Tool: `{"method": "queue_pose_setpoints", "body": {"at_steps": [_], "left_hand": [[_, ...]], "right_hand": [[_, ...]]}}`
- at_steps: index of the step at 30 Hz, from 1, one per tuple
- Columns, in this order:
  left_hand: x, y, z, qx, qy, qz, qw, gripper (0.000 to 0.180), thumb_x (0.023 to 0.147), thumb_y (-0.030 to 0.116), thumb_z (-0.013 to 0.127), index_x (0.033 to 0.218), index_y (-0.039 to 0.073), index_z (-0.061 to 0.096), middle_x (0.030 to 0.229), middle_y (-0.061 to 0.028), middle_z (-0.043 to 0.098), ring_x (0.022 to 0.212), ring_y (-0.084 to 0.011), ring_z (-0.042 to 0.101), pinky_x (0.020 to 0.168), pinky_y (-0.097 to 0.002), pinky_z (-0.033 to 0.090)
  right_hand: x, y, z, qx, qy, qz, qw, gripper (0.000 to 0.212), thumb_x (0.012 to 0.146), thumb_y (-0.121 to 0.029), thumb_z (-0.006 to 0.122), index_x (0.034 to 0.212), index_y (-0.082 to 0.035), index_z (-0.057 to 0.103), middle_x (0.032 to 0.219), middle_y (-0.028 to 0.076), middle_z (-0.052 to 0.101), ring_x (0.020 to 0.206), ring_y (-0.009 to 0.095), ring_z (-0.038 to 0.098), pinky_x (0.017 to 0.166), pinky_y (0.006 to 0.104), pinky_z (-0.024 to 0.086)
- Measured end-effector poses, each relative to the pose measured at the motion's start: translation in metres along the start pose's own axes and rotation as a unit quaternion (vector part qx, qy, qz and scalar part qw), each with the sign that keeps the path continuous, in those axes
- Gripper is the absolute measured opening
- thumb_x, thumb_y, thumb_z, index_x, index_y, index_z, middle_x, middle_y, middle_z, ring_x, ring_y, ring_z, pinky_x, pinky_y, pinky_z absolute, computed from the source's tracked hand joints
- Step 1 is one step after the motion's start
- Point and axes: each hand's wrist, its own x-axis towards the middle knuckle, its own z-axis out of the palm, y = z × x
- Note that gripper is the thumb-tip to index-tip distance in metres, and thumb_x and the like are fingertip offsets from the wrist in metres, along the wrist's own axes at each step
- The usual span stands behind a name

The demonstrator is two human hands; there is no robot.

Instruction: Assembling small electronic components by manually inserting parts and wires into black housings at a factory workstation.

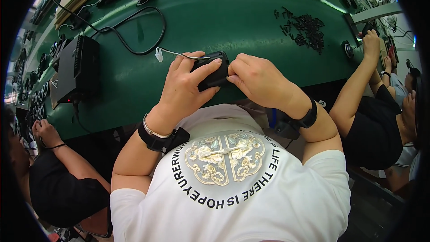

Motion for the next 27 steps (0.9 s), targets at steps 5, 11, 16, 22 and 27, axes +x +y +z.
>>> {"method": "queue_pose_setpoints", "body": {"at_steps": [5,11,16,22,27], "left_hand": [[0.002,0.003,0.001,0.013,-0.005,-0.014,1.000,0.058,0.061,0.011,0.084,0.116,0.015,0.069,0.118,-0.0194,0.059,0.107,-0.0359,0.056,0.089,-0.0430,0.048],[0.009,0.011,-0.001,0.013,-0.011,-0.016,1.000,0.059,0.060,0.011,0.084,0.117,0.015,0.069,0.117,-0.0187,0.059,0.107,-0.0356,0.056,0.090,-0.0431,0.048],[0.011,0.013,-0.001,0.012,-0.008,-0.014,1.000,0.059,0.060,0.011,0.084,0.117,0.016,0.069,0.117,-0.0182,0.059,0.106,-0.0353,0.056,0.090,-0.0430,0.048],[0.003,0.008,-0.005,0.011,-0.008,-0.024,1.000,0.060,0.060,0.011,0.084,0.117,0.017,0.068,0.117,-0.0182,0.059,0.106,-0.0353,0.056,0.090,-0.0432,0.048],[-0.010,0.003,-0.006,0.008,-0.006,-0.025,1.000,0.059,0.061,0.012,0.084,0.118,0.018,0.068,0.117,-0.0181,0.059,0.107,-0.0356,0.056,0.091,-0.0434,0.047]], "right_hand": [[0.000,0.011,-0.014,0.055,0.012,0.036,0.998,0.015,0.088,-0.014,0.068,0.088,-0.002,0.060,0.083,0.011,0.060,0.073,0.030,0.058,0.065,0.0367,0.048],[0.018,0.127,-0.074,-0.088,0.211,0.181,0.956,0.016,0.087,-0.015,0.066,0.094,-0.001,0.067,0.087,0.014,0.068,0.079,0.030,0.064,0.073,0.0347,0.052],[0.030,0.160,-0.072,-0.217,0.079,0.251,0.940,0.020,0.085,-0.018,0.065,0.095,0.000,0.067,0.087,0.015,0.069,0.081,0.033,0.065,0.076,0.0390,0.052],[0.030,0.156,-0.064,-0.175,0.089,0.238,0.951,0.018,0.087,-0.017,0.062,0.093,-0.002,0.068,0.085,0.015,0.069,0.081,0.033,0.065,0.075,0.0411,0.052],[0.021,0.087,-0.055,0.157,0.094,0.216,0.959,0.011,0.090,-0.009,0.063,0.095,0.000,0.065,0.082,0.004,0.066,0.074,0.012,0.063,0.066,0.0245,0.050]]}}
